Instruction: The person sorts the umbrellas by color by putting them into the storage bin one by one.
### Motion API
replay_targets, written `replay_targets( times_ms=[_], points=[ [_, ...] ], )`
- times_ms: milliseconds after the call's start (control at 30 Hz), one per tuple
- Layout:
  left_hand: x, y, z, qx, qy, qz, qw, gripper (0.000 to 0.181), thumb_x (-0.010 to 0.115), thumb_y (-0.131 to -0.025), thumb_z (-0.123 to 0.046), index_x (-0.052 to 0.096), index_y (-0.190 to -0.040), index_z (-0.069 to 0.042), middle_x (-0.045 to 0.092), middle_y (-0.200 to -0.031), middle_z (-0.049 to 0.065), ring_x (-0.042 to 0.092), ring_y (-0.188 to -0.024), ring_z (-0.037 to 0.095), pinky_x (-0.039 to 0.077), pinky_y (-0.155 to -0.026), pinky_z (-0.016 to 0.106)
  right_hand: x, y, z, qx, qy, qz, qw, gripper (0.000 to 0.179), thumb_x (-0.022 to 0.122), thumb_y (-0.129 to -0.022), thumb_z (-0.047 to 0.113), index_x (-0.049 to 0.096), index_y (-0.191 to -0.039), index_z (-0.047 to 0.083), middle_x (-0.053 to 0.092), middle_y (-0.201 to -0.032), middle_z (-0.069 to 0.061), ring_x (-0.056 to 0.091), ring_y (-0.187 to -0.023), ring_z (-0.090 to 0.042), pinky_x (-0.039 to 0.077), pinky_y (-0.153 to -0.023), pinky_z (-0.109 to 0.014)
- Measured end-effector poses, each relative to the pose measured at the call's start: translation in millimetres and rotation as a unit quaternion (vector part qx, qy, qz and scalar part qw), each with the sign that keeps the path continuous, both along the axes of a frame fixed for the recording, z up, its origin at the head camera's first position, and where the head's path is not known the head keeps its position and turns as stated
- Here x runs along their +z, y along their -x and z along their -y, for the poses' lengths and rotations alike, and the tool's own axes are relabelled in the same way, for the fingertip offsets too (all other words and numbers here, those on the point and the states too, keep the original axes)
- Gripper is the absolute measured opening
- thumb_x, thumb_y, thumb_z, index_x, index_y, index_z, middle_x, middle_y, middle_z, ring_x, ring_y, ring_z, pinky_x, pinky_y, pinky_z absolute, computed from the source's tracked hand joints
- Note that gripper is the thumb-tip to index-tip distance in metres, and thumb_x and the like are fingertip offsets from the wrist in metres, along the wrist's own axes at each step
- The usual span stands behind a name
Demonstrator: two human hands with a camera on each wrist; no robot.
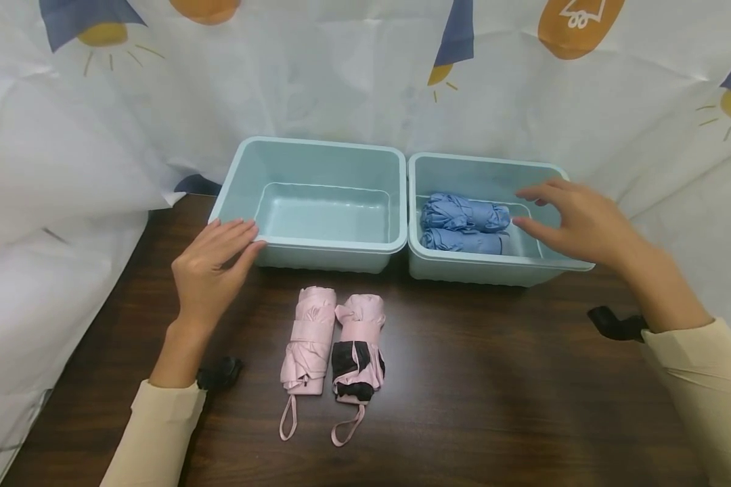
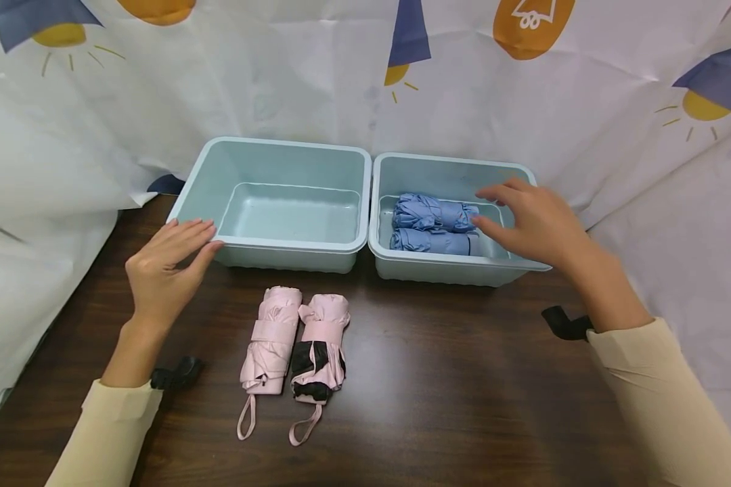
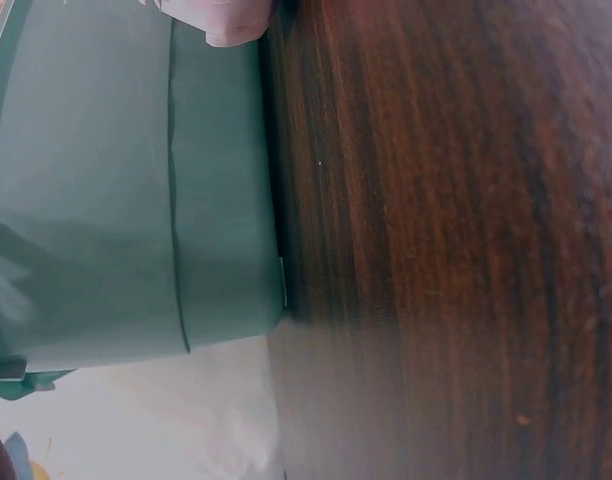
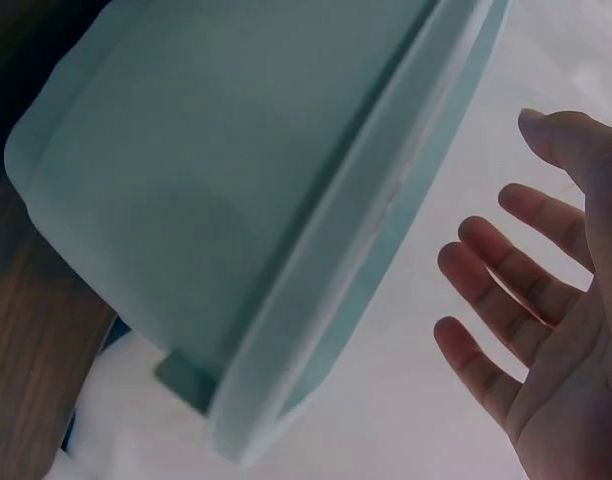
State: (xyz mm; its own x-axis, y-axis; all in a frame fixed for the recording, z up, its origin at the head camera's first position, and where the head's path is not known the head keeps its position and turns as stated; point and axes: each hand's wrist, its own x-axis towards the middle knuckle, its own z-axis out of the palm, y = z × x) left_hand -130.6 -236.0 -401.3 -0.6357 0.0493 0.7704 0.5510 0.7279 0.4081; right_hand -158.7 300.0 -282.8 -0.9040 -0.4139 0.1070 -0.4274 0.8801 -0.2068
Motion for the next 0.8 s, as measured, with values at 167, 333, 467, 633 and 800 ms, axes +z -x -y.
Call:
replay_targets(
  times_ms=[167, 333, 467, 633, 800],
  points=[
    [-0.1, 0.5, -0.6, -0.002, -0.004, -0.002, 1.0, 0.034, 0.088, -0.086, -0.011, 0.081, -0.119, -0.009, 0.08, -0.118, 0.013, 0.077, -0.114, 0.036, 0.047, -0.123, 0.04, -6.7, -7.2, -5, -0.008, 0.022, -0.02, 0.9995, 0.046, 0.076, -0.098, 0.03, 0.068, -0.139, 0.01, 0.072, -0.124, -0.018, 0.068, -0.11, -0.035, 0.058, -0.077, -0.06],
    [-0.2, 1.3, -0.1, -0.003, -0.002, -0.003, 1.0, 0.035, 0.088, -0.086, -0.012, 0.08, -0.121, -0.011, 0.08, -0.119, 0.012, 0.077, -0.114, 0.036, 0.047, -0.123, 0.041, -12.2, -17.1, -7, -0.025, 0.064, -0.046, 0.9966, 0.043, 0.076, -0.097, 0.024, 0.069, -0.138, 0.01, 0.072, -0.125, -0.017, 0.066, -0.113, -0.036, 0.054, -0.083, -0.057],
    [0.6, 1.3, 0.2, -0.003, 0.0, -0.005, 1.0, 0.036, 0.088, -0.086, -0.012, 0.08, -0.12, -0.01, 0.08, -0.119, 0.012, 0.077, -0.114, 0.036, 0.047, -0.123, 0.04, -21.5, -25.8, -8, -0.043, 0.099, -0.073, 0.9915, 0.039, 0.074, -0.099, 0.023, 0.07, -0.136, 0.009, 0.073, -0.13, -0.019, 0.066, -0.117, -0.039, 0.05, -0.087, -0.049],
    [-0.1, 1.6, 0.4, -0.006, -0.003, -0.007, 1.0, 0.035, 0.089, -0.085, -0.012, 0.081, -0.119, -0.009, 0.08, -0.119, 0.012, 0.077, -0.114, 0.036, 0.048, -0.122, 0.039, -37.8, -37.4, -10, -0.05, 0.145, -0.119, 0.9809, 0.034, 0.074, -0.097, 0.015, 0.074, -0.129, 0.004, 0.077, -0.124, -0.02, 0.07, -0.113, -0.04, 0.04, -0.095, -0.008],
    [-1.2, 1.4, 0.3, -0.004, -0.002, -0.009, 1.0, 0.036, 0.089, -0.085, -0.012, 0.081, -0.119, -0.009, 0.08, -0.119, 0.012, 0.077, -0.114, 0.035, 0.049, -0.121, 0.039, -52.1, -49.6, -10, -0.07, 0.183, -0.144, 0.97, 0.031, 0.075, -0.096, 0.013, 0.076, -0.125, 0.005, 0.078, -0.122, -0.018, 0.066, -0.116, 0.004, 0.032, -0.097, 0.003]
  ],
)
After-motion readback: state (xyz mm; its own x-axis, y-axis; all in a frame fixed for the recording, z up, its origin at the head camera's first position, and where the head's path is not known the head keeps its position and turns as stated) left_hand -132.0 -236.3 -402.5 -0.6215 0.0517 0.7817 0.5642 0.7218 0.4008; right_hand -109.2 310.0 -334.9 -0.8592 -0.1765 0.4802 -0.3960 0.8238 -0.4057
